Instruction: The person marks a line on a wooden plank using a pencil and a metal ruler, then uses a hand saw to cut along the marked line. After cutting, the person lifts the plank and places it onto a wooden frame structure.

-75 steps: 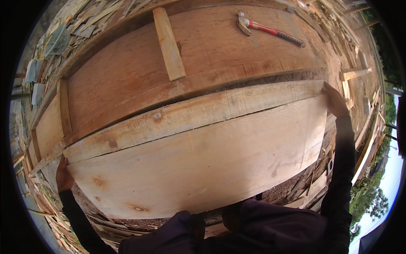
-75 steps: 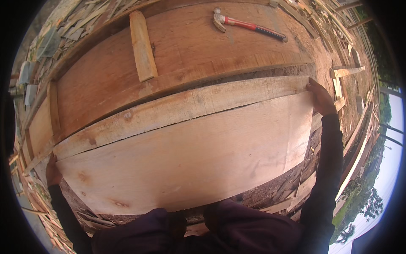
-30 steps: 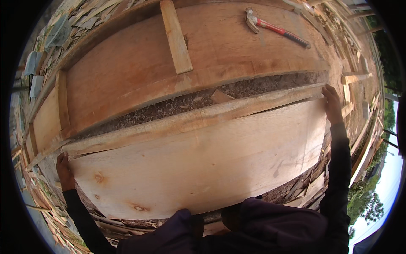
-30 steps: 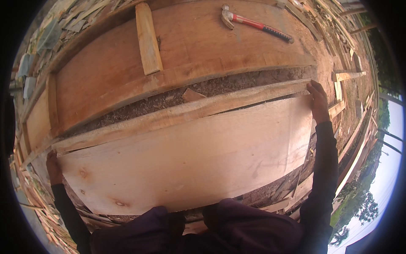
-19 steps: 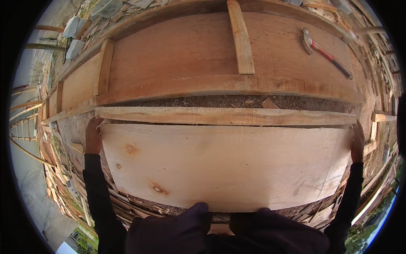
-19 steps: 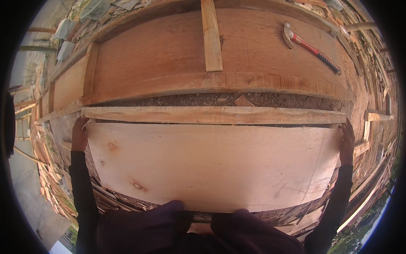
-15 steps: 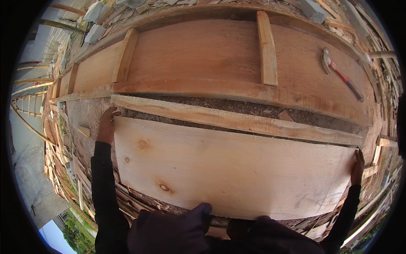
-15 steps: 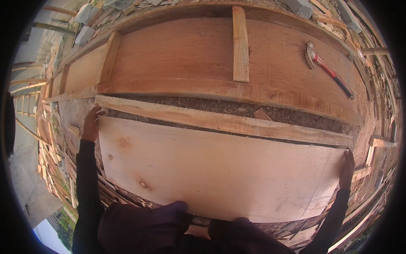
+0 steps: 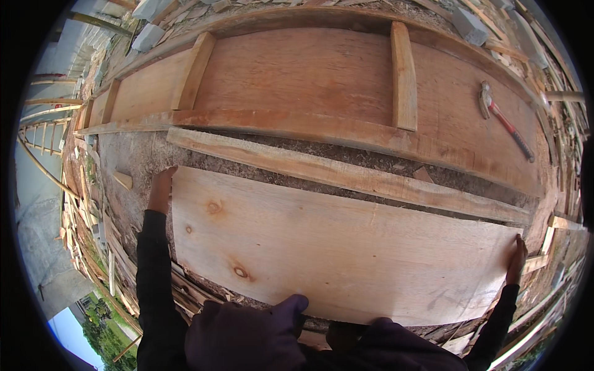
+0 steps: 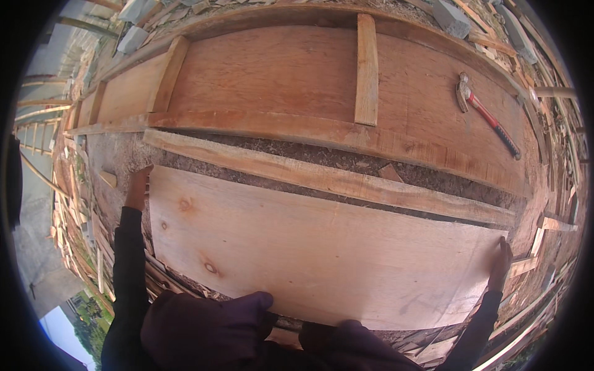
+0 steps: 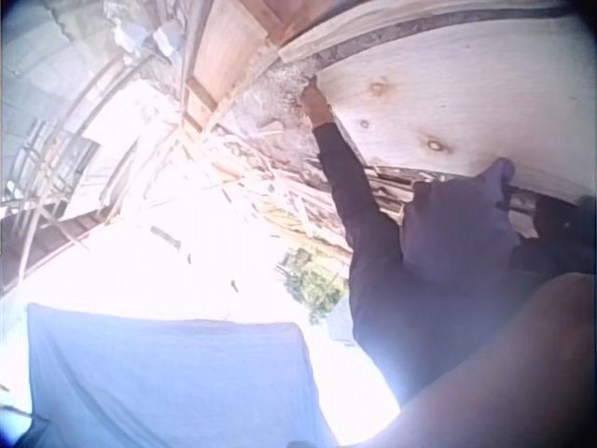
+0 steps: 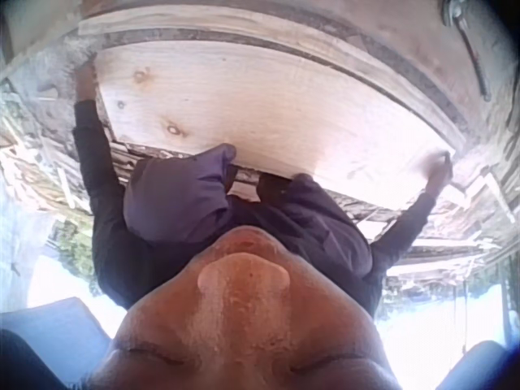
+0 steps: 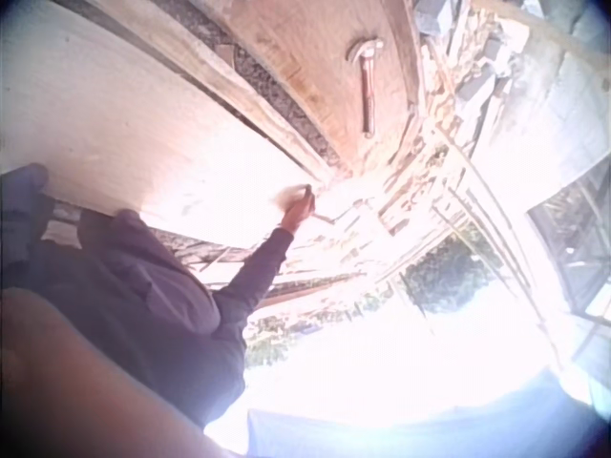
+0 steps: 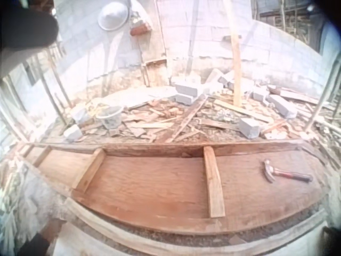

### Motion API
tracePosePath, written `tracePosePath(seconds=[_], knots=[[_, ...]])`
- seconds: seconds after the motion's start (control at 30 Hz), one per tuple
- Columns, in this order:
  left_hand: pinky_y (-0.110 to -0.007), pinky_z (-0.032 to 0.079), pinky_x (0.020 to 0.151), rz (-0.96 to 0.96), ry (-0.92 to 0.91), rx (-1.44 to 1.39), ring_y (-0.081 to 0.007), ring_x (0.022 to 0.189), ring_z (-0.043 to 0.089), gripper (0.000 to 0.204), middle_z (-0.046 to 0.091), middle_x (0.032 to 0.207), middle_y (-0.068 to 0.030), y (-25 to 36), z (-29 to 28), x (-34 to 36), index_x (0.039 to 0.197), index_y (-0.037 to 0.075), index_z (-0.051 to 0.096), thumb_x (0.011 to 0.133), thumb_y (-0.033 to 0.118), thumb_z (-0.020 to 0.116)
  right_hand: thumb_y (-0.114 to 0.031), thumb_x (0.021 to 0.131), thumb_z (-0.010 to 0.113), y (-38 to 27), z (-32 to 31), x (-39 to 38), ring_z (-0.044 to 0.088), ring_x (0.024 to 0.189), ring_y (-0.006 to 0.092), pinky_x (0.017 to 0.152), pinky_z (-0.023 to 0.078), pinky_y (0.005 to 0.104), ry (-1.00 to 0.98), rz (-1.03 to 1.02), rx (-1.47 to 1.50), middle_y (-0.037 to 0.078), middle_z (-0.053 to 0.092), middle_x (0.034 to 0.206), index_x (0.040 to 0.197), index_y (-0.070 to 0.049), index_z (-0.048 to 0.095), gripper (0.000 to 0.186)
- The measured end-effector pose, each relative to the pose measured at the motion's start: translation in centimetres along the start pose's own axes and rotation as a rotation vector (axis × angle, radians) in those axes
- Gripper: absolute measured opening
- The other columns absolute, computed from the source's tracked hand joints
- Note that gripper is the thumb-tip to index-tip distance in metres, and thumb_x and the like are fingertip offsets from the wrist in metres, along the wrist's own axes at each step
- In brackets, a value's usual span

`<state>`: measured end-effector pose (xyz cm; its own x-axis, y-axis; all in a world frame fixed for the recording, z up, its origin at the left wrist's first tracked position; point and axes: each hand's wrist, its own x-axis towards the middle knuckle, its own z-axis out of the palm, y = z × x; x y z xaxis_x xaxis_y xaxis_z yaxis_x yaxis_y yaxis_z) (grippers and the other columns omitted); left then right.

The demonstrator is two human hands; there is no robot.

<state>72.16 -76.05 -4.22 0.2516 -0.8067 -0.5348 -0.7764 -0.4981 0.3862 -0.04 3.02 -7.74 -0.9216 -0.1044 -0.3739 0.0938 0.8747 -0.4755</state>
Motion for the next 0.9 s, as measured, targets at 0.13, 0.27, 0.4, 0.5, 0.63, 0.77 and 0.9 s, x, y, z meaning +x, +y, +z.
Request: tracePosePath(seconds=[0.13, 0.27, 0.4, 0.5, 0.63, 0.77, 0.9], knots=[[-0.027, 0.041, 0.062, 0.119, -0.021, -0.089, -0.0083, 0.075, 0.053, 0.032, 0.061, 0.088, 0.001, -0.8, -1.0, 0.2, 0.116, 0.006, 0.07, 0.095, 0.03, 0.069, -0.033, 0.106, 0.053, 2.7, -0.9, 1.1, 0.055, 0.108, 0.0202, 0.095, 0.043, 0.0359, 0.076, -0.244, -0.157, 0.007, 0.061, 0.118, 0.131, -0.002, 0.065, 0.041], [-0.019, 0.043, 0.068, 0.352, -0.027, -0.332, -0.0067, 0.078, 0.057, 0.035, 0.066, 0.091, 0.0013, 2.4, -1.7, -1.9, 0.125, 0.002, 0.069, 0.095, 0.021, 0.072, -0.036, 0.106, 0.054, 1.6, -2.7, 0.1, 0.054, 0.116, 0.0197, 0.1, 0.042, 0.0339, 0.139, -0.092, 0.226, 0.007, 0.057, 0.129, 0.136, 0.0, 0.061, 0.047], [-0.021, 0.047, 0.076, 0.512, -0.041, -0.296, -0.0063, 0.085, 0.06, 0.044, 0.068, 0.1, 0.0016, 3.7, -2.7, -1.5, 0.135, -0.001, 0.065, 0.096, 0.019, 0.07, -0.036, 0.107, 0.054, 0.1, -2.0, 0.3, 0.044, 0.137, 0.0183, 0.117, 0.027, 0.0337, 0.15, -0.23, 0.169, 0.005, 0.053, 0.146, 0.148, -0.003, 0.052, 0.052], [-0.022, 0.047, 0.078, 0.544, -0.037, -0.298, -0.0058, 0.087, 0.059, 0.047, 0.068, 0.103, 0.0017, 3.6, -3.4, -0.4, 0.138, -0.003, 0.062, 0.097, 0.019, 0.069, -0.034, 0.107, 0.054, -0.1, -2.2, -0.3, 0.043, 0.138, 0.019, 0.118, 0.026, 0.0351, 0.072, -0.295, 0.142, 0.007, 0.05, 0.149, 0.151, -0.005, 0.048, 0.053], [-0.022, 0.046, 0.09, 0.499, -0.104, -0.358, -0.0096, 0.1, 0.061, 0.045, 0.069, 0.113, -0.003, 3.8, -4.0, 0.0, 0.136, -0.004, 0.063, 0.098, 0.019, 0.067, -0.032, 0.108, 0.054, -1.3, -2.0, -1.2, 0.042, 0.139, 0.0196, 0.118, 0.028, 0.035, 0.144, -0.189, 0.264, 0.008, 0.047, 0.154, 0.153, -0.007, 0.047, 0.052], [-0.025, 0.043, 0.102, 0.417, -0.004, -0.241, -0.0137, 0.114, 0.06, 0.045, 0.069, 0.123, -0.0079, 5.4, -3.2, 1.2, 0.137, -0.005, 0.062, 0.099, 0.02, 0.066, -0.03, 0.109, 0.052, -7.1, -1.0, -2.2, 0.047, 0.135, 0.0186, 0.113, 0.035, 0.0314, 0.167, -0.321, 0.279, 0.01, 0.047, 0.155, 0.155, -0.006, 0.045, 0.053], [-0.027, 0.043, 0.104, 0.519, -0.005, -0.099, -0.0145, 0.115, 0.06, 0.046, 0.069, 0.125, -0.0097, 6.8, -3.2, 0.8, 0.138, -0.005, 0.061, 0.1, 0.02, 0.066, -0.029, 0.108, 0.051, -10.9, -0.6, -1.7, 0.048, 0.14, 0.022, 0.118, 0.032, 0.0323, 0.108, -0.304, -0.062, 0.015, 0.051, 0.153, 0.152, -0.001, 0.048, 0.052]])
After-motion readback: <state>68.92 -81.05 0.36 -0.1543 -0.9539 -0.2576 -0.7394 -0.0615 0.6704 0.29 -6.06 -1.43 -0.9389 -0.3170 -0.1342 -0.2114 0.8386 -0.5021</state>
